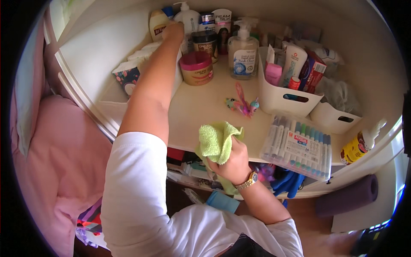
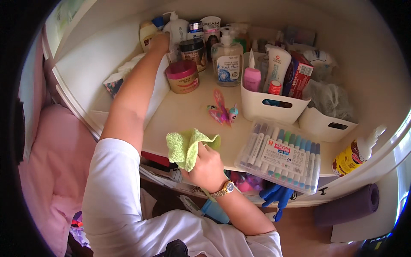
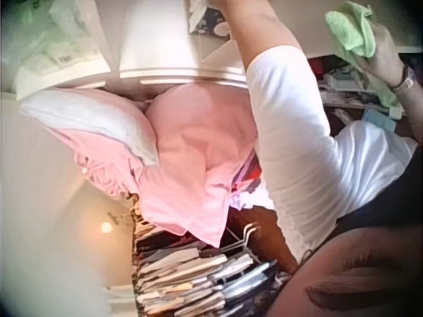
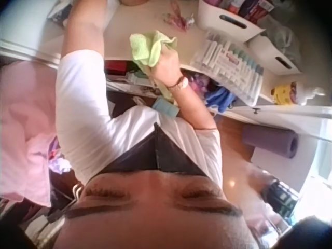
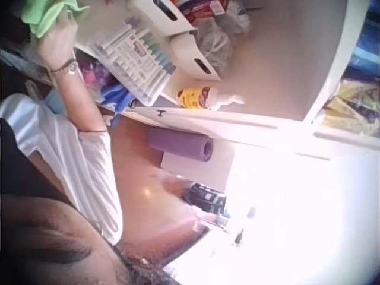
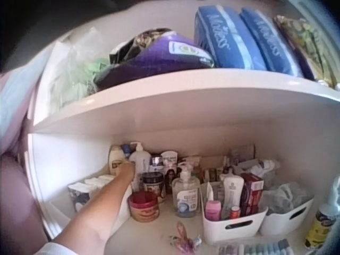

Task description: The person wipes down shelves and the surfaces of various toiletry items and cleaning supplies with a cloth, then rearranges the items on the shelves and inside white bins.

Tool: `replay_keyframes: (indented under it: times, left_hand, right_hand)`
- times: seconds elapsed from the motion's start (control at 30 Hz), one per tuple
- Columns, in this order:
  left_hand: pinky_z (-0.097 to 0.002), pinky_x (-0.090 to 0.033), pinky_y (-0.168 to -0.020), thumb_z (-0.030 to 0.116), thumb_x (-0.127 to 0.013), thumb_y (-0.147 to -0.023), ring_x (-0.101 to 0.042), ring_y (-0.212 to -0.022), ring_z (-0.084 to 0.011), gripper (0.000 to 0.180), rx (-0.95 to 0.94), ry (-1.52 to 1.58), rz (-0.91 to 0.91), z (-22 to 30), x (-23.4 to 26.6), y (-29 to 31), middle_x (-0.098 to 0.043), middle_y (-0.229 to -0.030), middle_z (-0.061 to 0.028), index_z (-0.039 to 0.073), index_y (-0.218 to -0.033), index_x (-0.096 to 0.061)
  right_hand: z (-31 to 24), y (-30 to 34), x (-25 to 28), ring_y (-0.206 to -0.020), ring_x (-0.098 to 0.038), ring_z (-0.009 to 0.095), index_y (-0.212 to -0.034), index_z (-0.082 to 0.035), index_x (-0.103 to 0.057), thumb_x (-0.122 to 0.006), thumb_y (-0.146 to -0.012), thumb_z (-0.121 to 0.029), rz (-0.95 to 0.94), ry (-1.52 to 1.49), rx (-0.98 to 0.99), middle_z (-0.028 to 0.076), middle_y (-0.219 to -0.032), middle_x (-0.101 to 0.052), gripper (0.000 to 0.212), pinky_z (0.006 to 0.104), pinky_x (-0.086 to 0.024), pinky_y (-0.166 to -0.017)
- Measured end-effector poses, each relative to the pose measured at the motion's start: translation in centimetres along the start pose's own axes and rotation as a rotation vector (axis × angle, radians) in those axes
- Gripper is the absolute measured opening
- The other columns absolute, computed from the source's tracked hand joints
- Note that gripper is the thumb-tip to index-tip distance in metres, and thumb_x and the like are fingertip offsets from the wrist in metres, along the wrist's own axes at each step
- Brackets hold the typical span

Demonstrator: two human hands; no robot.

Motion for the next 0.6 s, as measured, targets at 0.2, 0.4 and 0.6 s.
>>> replay_keyframes:
  times: [0.2, 0.4, 0.6]
  left_hand:
    - [-0.0371, -0.054, -0.072, 0.006, -0.058, -0.080, -0.061, -0.098, -0.0326, 0.033, 0.196, 0.109, 0.090, -1.7, -2.4, -2.0, -0.055, -0.114, -0.0230, 0.002, -0.113, -0.057]
    - [-0.0387, -0.053, -0.076, 0.016, -0.059, -0.080, -0.060, -0.099, -0.0323, 0.039, 0.016, -0.124, 0.095, -1.1, -1.7, -0.5, -0.049, -0.121, -0.0241, 0.002, -0.117, -0.054]
    - [-0.0378, -0.049, -0.073, 0.032, -0.070, -0.069, -0.062, -0.092, -0.0230, 0.049, -0.024, 0.045, 0.782, 2.2, 4.4, 7.9, -0.062, -0.096, -0.0150, 0.002, -0.106, -0.058]
  right_hand:
    - [-0.8, 0.0, -0.3, -0.071, -0.061, 0.031, -0.095, -0.005, -0.063, -0.071, -0.065, -0.015, -0.021, -0.010, -0.018, 0.016, -0.090, -0.060, 0.033, 0.0371, -0.052, -0.064]
    - [-0.6, -0.3, -0.4, -0.070, -0.061, 0.031, -0.095, -0.005, -0.063, -0.069, -0.065, -0.014, -0.016, -0.002, -0.024, 0.015, -0.089, -0.060, 0.032, 0.0370, -0.052, -0.062]
    - [-0.7, -0.5, -0.4, -0.062, -0.058, 0.032, -0.085, -0.003, -0.061, -0.070, -0.063, -0.016, 0.002, -0.015, -0.047, 0.016, -0.077, -0.057, 0.027, 0.0386, -0.049, -0.056]
Point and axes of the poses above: each hand's wrist, its own y-axis away from the middle knuckle, its own x-axis out of the back of the hand, z = x × y, the point moved 2 cm from there along -y, towards the middle knuckle
